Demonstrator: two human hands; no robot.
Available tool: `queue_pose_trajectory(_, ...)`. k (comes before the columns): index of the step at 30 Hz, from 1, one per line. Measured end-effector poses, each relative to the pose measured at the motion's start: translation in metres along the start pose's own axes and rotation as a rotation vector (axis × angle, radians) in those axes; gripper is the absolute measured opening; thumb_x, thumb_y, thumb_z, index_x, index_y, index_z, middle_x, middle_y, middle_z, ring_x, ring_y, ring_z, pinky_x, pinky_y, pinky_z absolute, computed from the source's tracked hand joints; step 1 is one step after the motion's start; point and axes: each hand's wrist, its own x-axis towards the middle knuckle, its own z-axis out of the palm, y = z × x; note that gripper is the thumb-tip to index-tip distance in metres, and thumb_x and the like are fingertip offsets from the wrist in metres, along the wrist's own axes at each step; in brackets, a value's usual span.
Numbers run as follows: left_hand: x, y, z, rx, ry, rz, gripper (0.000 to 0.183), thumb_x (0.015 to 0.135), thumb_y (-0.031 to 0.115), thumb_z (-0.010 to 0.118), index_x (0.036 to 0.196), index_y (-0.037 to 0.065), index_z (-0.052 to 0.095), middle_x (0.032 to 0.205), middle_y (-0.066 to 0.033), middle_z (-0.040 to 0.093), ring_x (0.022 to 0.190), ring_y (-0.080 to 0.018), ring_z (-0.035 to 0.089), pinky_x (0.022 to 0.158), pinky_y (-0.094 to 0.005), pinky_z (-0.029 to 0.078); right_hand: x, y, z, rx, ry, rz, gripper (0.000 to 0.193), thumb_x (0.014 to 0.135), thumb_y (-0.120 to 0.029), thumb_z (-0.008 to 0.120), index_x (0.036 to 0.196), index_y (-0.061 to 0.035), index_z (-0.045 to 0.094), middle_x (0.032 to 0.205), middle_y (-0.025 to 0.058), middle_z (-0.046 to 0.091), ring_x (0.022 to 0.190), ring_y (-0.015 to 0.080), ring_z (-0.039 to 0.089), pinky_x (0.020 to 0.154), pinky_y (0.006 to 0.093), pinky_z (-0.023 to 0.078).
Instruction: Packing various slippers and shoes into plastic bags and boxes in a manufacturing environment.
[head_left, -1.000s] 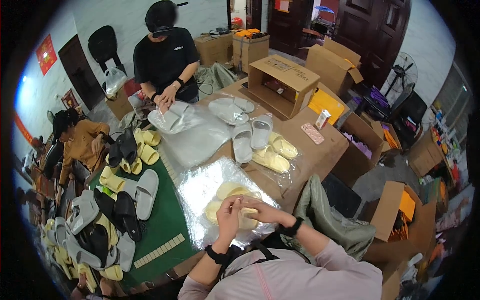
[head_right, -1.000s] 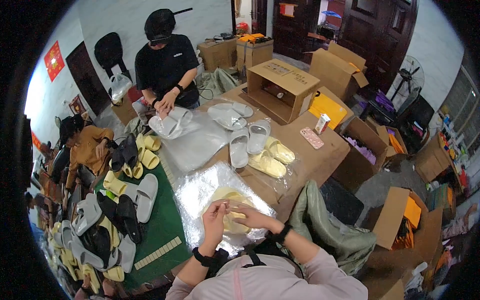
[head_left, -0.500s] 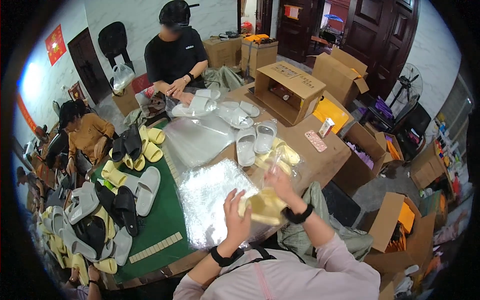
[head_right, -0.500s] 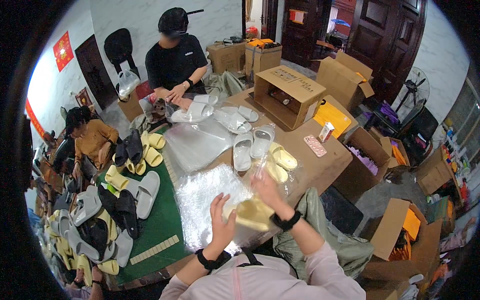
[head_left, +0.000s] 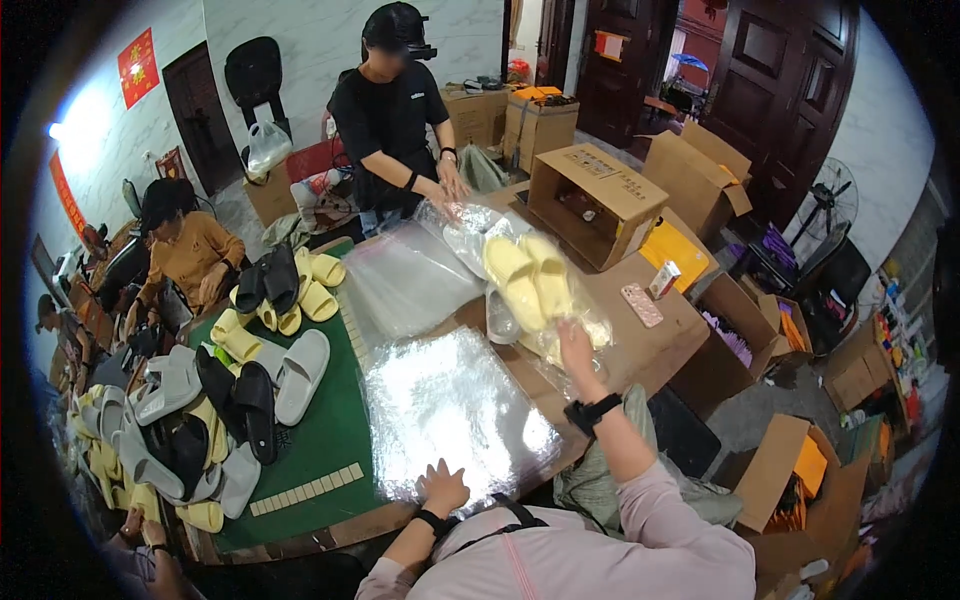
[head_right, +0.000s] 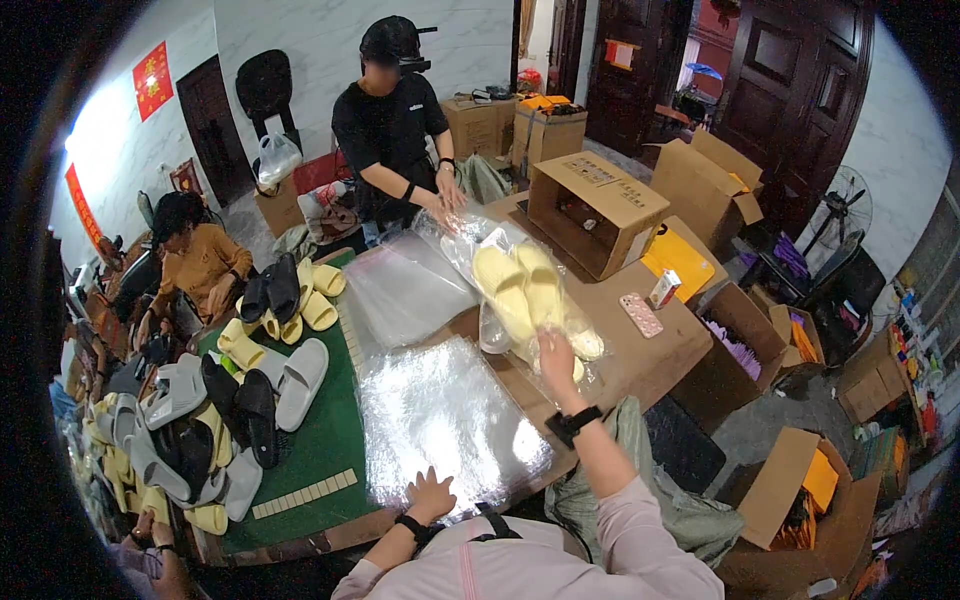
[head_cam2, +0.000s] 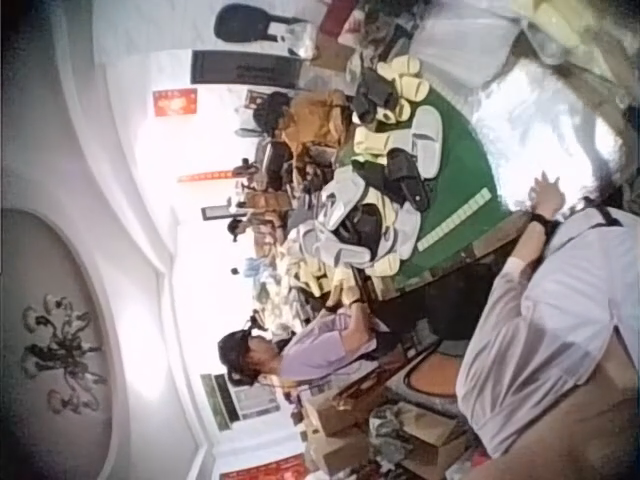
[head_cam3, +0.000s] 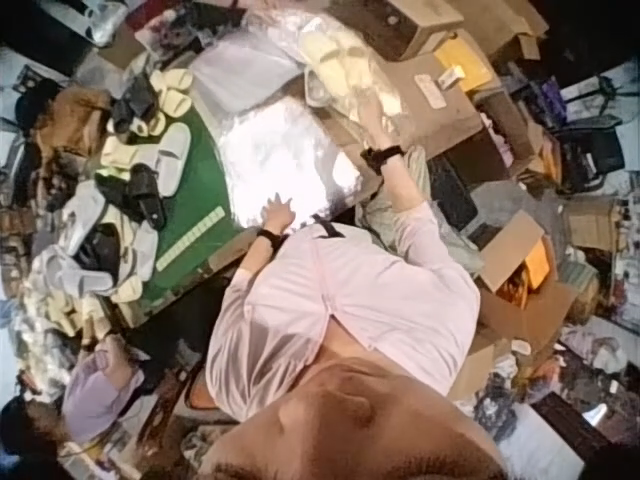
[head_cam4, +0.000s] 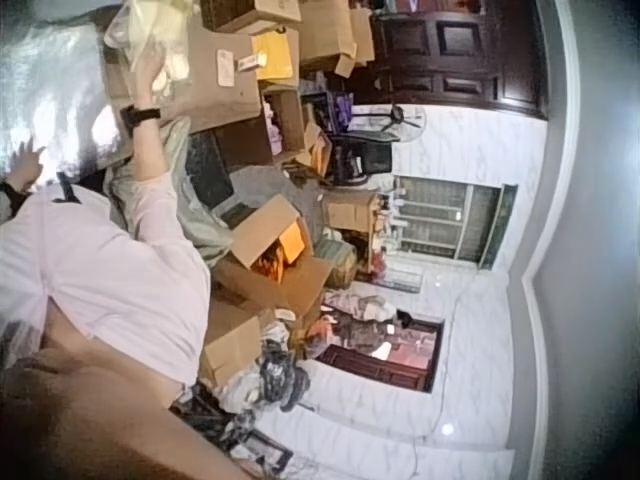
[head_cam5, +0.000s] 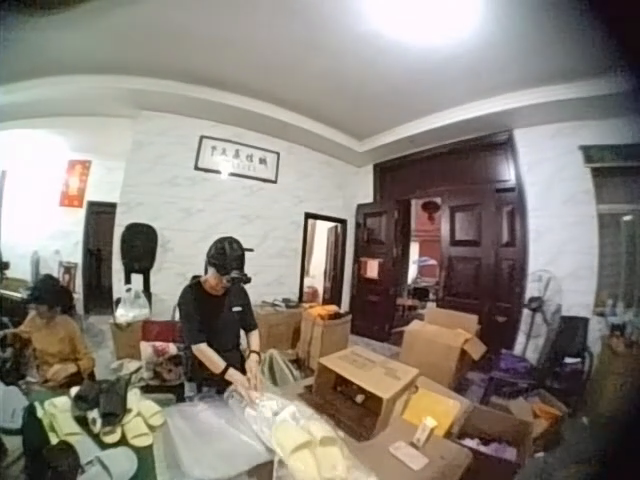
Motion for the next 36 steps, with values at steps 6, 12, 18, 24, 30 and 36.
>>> queue_pose_trajectory(6, 0.000, 0.001, 0.001, 0.022, -0.024, -0.039, 0.056, 0.079, 0.035, 0.052, 0.133, 0.024, 0.042, 0.146, -0.0185, 0.017, 0.132, -0.0442, 0.015, 0.100, -0.0593, 0.021, -0.056, 0.063, 0.028, 0.206, -0.066, 0.114, 0.048, 0.089, -0.021, 0.050, 0.129, 0.0024, 0.038, 0.129, 0.0236, 0.042, 0.120, 0.0359, 0.041, 0.100, 0.0383, 0.032)
queue_pose_trajectory(12, 0.001, -0.006, 0.015, -0.005, 0.108, -0.008, 0.054, 0.076, 0.036, 0.059, 0.127, 0.022, 0.049, 0.141, -0.0212, 0.025, 0.126, -0.0492, 0.022, 0.096, -0.0608, 0.026, -0.115, 0.045, 0.064, 0.024, -0.126, -0.106, 0.054, 0.086, -0.020, 0.053, 0.131, 0.0011, 0.033, 0.132, 0.0293, 0.035, 0.122, 0.0417, 0.035, 0.102, 0.0428, 0.029)
queue_pose_trajectory(18, 0.002, -0.006, 0.023, -0.005, 0.237, 0.081, 0.044, 0.075, 0.030, 0.058, 0.118, 0.020, 0.057, 0.137, -0.0206, 0.032, 0.123, -0.0487, 0.029, 0.093, -0.0603, 0.032, -0.199, 0.066, 0.096, -0.347, -0.707, -0.218, 0.051, 0.084, -0.026, 0.054, 0.126, -0.0015, 0.040, 0.130, 0.0280, 0.038, 0.114, 0.0425, 0.043, 0.096, 0.0463, 0.036)
queue_pose_trajectory(24, 0.003, -0.019, 0.031, -0.016, 0.182, 0.073, 0.045, 0.081, 0.036, 0.054, 0.123, 0.020, 0.052, 0.141, -0.0193, 0.027, 0.126, -0.0469, 0.026, 0.096, -0.0587, 0.031, -0.229, 0.083, 0.110, -0.418, -1.188, -0.297, 0.051, 0.082, -0.026, 0.053, 0.127, -0.0075, 0.039, 0.123, 0.0210, 0.049, 0.108, 0.0411, 0.049, 0.089, 0.0464, 0.043)
queue_pose_trajectory(30, -0.002, -0.047, 0.028, -0.540, 0.458, 0.201, 0.035, 0.081, 0.017, 0.059, 0.115, 0.010, 0.056, 0.125, -0.0236, 0.045, 0.118, -0.0389, 0.040, 0.099, -0.0429, 0.035, -0.229, 0.080, 0.130, -0.596, -1.341, -0.313, 0.059, 0.082, -0.025, 0.054, 0.132, -0.0034, 0.032, 0.117, 0.0237, 0.052, 0.107, 0.0403, 0.050, 0.086, 0.0470, 0.044)
queue_pose_trajectory(36, 0.003, -0.115, 0.011, -0.785, 0.709, 0.030, 0.037, 0.078, 0.010, 0.060, 0.114, 0.004, 0.054, 0.117, -0.0232, 0.050, 0.111, -0.0377, 0.044, 0.098, -0.0416, 0.034, -0.250, 0.085, 0.142, -0.919, -1.231, -0.533, 0.061, 0.081, -0.030, 0.054, 0.133, -0.0035, 0.036, 0.106, 0.0342, 0.051, 0.097, 0.0457, 0.053, 0.078, 0.0495, 0.045)
